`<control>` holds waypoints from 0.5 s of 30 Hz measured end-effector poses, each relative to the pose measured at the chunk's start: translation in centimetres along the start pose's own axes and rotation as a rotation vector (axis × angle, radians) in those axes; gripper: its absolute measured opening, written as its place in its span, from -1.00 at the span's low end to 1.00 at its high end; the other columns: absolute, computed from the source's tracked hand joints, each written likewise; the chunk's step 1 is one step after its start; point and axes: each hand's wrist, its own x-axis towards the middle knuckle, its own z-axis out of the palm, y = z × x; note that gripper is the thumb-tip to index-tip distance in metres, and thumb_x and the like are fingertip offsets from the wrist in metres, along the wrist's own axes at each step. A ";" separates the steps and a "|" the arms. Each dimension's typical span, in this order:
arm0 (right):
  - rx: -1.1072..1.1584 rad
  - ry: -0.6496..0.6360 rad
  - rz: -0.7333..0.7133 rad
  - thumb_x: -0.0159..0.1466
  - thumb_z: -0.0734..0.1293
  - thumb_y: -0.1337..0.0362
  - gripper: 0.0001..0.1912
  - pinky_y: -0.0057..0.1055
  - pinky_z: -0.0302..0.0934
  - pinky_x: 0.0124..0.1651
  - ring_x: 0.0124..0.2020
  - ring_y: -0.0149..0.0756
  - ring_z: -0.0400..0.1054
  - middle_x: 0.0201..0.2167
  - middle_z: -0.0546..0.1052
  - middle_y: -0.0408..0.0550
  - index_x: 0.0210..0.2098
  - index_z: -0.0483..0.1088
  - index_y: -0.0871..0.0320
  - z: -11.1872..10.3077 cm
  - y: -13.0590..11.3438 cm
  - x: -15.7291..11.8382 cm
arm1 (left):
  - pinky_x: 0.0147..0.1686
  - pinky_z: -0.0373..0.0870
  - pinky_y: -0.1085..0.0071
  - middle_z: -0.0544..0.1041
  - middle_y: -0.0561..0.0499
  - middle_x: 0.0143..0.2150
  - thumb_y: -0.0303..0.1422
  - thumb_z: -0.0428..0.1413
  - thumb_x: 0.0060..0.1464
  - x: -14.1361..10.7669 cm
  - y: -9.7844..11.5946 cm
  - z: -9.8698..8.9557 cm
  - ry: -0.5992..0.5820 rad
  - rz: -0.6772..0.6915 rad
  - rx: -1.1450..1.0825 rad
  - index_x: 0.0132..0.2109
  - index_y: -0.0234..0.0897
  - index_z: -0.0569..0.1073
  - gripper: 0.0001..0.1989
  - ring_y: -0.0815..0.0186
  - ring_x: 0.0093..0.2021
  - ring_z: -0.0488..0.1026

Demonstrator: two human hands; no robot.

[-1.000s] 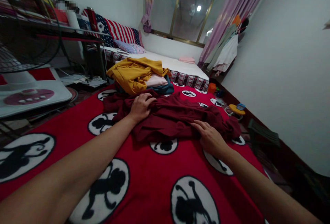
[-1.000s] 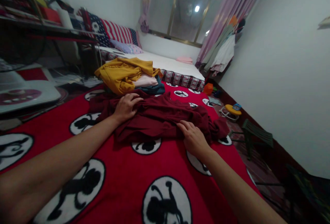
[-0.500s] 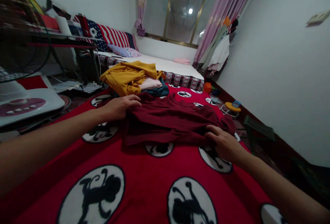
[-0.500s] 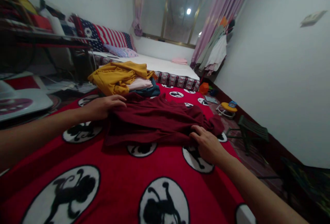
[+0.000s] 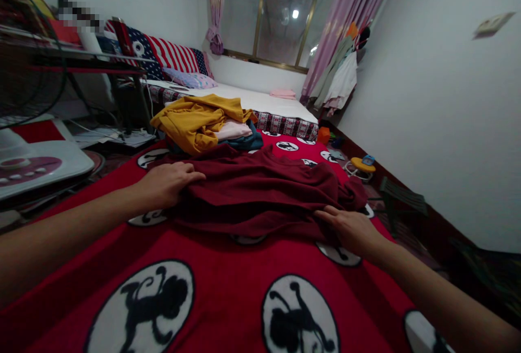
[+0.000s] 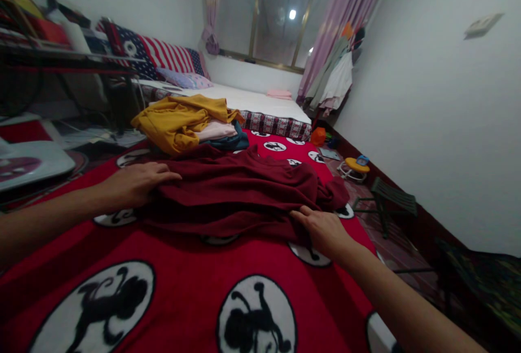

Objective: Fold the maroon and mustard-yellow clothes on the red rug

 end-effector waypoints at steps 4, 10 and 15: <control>-0.021 -0.074 0.001 0.14 0.17 0.55 -0.46 -0.39 0.19 -0.33 -0.27 -0.23 0.49 -0.09 0.55 0.04 0.06 0.40 0.06 -0.8 0.1 -0.2 | -0.09 0.36 0.31 0.52 -0.11 -0.05 -0.57 0.00 -0.05 -0.5 1.4 0.7 -0.024 0.109 0.053 0.20 -0.01 0.40 -0.35 0.12 -0.06 0.46; 0.012 -0.084 0.038 0.09 0.20 0.50 -0.75 -0.36 0.23 -0.26 -0.27 -0.21 0.45 -0.28 0.53 0.01 -0.44 0.46 0.11 -3.8 2.2 -3.2 | 0.00 0.31 0.41 0.59 0.08 -0.06 -0.69 -0.06 -0.23 -1.0 0.3 -1.4 -0.134 0.061 -0.142 -0.11 -0.06 0.59 -0.39 0.25 -0.03 0.47; 0.352 0.132 -0.014 0.09 0.18 0.41 -0.83 -0.27 0.27 -0.05 -0.07 -0.17 0.41 -0.01 0.50 -0.02 -0.46 0.38 0.08 -5.0 3.1 -5.9 | -0.14 0.32 0.56 0.63 0.20 -0.25 -0.62 -0.11 -0.33 -1.6 -1.2 -3.9 -0.144 0.071 -0.389 -0.22 -0.14 0.61 -0.43 0.37 -0.22 0.49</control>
